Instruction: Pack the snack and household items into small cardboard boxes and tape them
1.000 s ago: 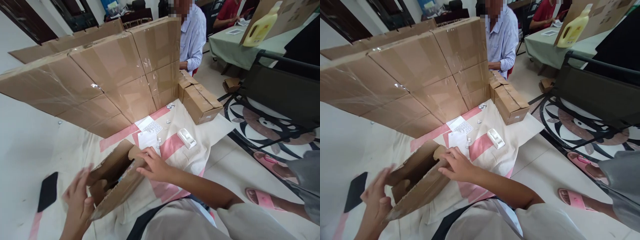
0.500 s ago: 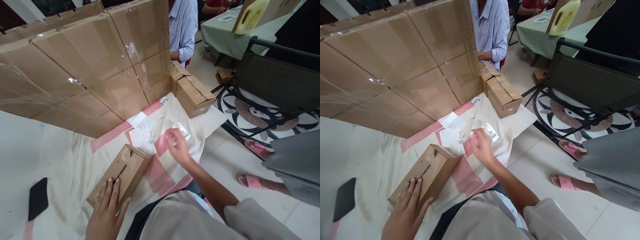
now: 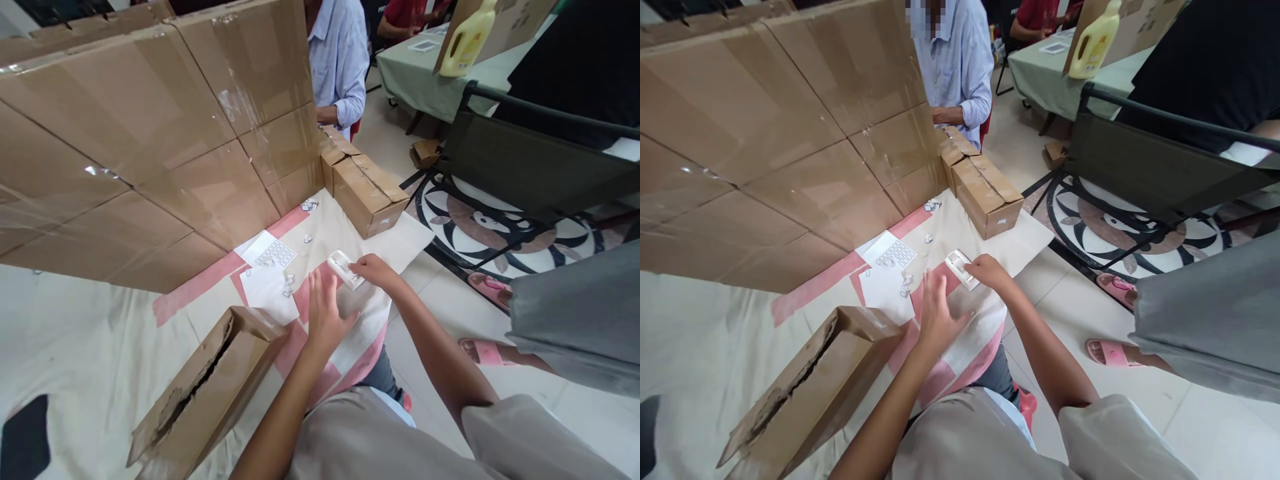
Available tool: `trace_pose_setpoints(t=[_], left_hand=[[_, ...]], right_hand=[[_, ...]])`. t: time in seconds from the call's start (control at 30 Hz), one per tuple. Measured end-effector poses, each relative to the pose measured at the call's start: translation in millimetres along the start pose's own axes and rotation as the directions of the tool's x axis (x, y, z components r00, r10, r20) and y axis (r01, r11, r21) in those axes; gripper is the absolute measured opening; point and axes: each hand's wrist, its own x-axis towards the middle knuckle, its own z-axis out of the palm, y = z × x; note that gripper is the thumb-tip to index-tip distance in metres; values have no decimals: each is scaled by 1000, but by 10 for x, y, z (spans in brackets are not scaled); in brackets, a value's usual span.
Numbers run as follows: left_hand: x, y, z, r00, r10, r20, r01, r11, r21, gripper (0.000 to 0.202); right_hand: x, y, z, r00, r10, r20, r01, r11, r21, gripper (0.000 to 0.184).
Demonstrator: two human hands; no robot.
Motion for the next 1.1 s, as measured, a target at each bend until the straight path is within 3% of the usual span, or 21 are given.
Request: trace_pose_setpoints(t=[0.1,0.2,0.37,0.67,0.93,1.1], left_hand=[[454,-114,491,998,-50,39,54,994,-97,116],[637,-200,654,998,-63,3,63,989,-132,114],[616,-235,669,998,-50,-27,47,992,-116,101],[648,-202,602,999,-45,2,45,997,-67,110],[636,-217,590,999,-33,3,33,998,-61,108],[649,-218,586,998,-62,-2,62,996,-57,106]], right_hand=[[14,-63,-35,999,13,41,-13,1000,-19,36],[-5,-117,-75,999,21,44,-21,1000,2,35],[-109,-97,-102,1000,21,19,-23,996,81,34],[-606,347,-19,997,74,22,-77,987,139,38],[-313,572,114,994,104,-8,-105,993,-45,35],[-379,552,141,994,82,-72,-90,990,-109,33]])
